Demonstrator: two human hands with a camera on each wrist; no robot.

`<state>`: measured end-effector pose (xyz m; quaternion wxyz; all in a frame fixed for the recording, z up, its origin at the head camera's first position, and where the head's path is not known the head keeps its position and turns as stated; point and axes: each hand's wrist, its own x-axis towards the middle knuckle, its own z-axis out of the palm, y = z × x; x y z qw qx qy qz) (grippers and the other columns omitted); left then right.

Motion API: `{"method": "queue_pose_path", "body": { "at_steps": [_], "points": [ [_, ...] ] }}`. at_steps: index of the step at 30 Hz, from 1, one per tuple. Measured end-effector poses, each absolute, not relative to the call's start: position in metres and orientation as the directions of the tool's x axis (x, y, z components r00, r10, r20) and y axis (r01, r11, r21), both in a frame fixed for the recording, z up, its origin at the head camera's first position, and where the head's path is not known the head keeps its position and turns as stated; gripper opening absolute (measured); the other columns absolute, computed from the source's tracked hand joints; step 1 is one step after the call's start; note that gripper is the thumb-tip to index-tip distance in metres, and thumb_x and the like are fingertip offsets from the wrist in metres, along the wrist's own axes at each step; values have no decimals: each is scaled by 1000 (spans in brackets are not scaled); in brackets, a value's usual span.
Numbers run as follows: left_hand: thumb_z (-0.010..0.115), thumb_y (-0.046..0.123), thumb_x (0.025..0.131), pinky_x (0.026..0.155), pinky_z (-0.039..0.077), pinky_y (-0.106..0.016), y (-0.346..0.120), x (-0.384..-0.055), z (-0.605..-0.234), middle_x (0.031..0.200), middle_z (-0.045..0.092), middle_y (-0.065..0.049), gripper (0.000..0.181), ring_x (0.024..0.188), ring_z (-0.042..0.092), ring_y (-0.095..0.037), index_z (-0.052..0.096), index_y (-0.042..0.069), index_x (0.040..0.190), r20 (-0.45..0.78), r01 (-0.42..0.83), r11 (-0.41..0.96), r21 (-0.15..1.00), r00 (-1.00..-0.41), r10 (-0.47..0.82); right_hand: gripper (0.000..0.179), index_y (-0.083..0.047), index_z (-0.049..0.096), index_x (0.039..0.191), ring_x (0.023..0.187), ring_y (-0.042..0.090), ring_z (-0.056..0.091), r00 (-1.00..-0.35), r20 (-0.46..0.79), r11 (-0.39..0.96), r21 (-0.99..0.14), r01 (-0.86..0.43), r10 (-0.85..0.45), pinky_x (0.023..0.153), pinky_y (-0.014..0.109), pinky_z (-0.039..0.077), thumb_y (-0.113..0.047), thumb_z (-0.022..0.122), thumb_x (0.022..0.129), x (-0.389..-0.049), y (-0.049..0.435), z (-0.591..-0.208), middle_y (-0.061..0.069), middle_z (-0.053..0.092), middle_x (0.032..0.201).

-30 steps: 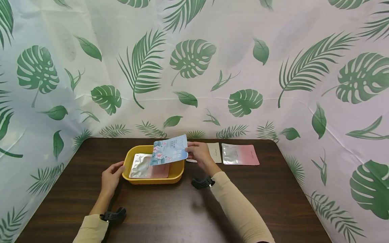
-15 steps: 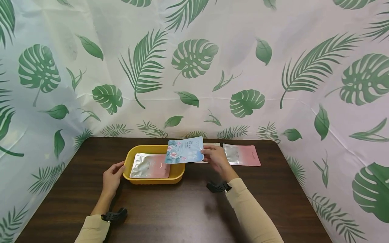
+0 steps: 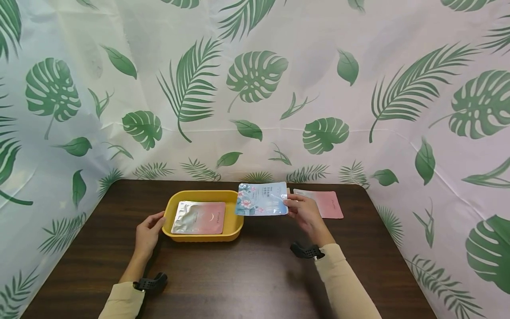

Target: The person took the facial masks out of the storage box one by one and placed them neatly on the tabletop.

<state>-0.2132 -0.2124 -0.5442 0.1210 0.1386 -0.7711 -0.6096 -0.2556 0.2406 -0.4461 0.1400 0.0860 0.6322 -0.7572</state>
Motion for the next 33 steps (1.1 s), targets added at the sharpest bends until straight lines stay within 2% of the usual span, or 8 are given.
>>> {"method": "queue_pose_path", "body": {
  "at_steps": [6, 15, 20, 26, 33],
  "points": [
    [60, 18, 97, 70, 47, -10, -212, -213, -546, 127, 64, -18, 31, 84, 54, 4, 65, 2, 123, 39, -40, 208, 977, -930, -365, 11, -13, 66, 98, 74, 9, 65, -948, -298, -152, -937, 314, -115, 66, 20, 54, -5, 60, 95, -250, 263, -457, -4, 70, 86],
    [60, 17, 97, 70, 47, -9, -213, -214, -547, 127, 64, -19, 30, 85, 54, 5, 65, 2, 123, 40, -41, 208, 977, -929, -369, 10, -9, 65, 104, 76, 10, 65, -937, -338, -105, -933, 346, -86, 69, 20, 54, -7, 61, 95, -242, 285, -481, -6, 69, 88],
    [60, 16, 97, 70, 47, -9, -212, -213, -546, 127, 64, -18, 29, 85, 54, 5, 65, 2, 122, 45, -35, 206, 978, -927, -371, 14, -8, 66, 108, 75, 11, 63, -932, -354, -71, -930, 359, -77, 66, 19, 52, -10, 62, 95, -239, 287, -493, -6, 69, 88],
    [60, 19, 98, 71, 46, -8, -212, -213, -546, 129, 63, -18, 31, 87, 54, 6, 65, 2, 123, 39, -37, 202, 979, -933, -359, 12, -11, 68, 103, 75, 10, 63, -929, -360, -72, -928, 366, -82, 66, 20, 53, -6, 60, 95, -235, 284, -507, -7, 70, 86],
    [59, 22, 98, 73, 46, -7, -212, -212, -544, 132, 62, -17, 34, 89, 53, 9, 63, 2, 126, 18, -51, 186, 981, -936, -351, 13, -9, 66, 104, 74, 8, 63, -928, -360, -74, -927, 367, -97, 65, 20, 53, -4, 59, 95, -233, 280, -515, -7, 69, 84]
  ]
}}
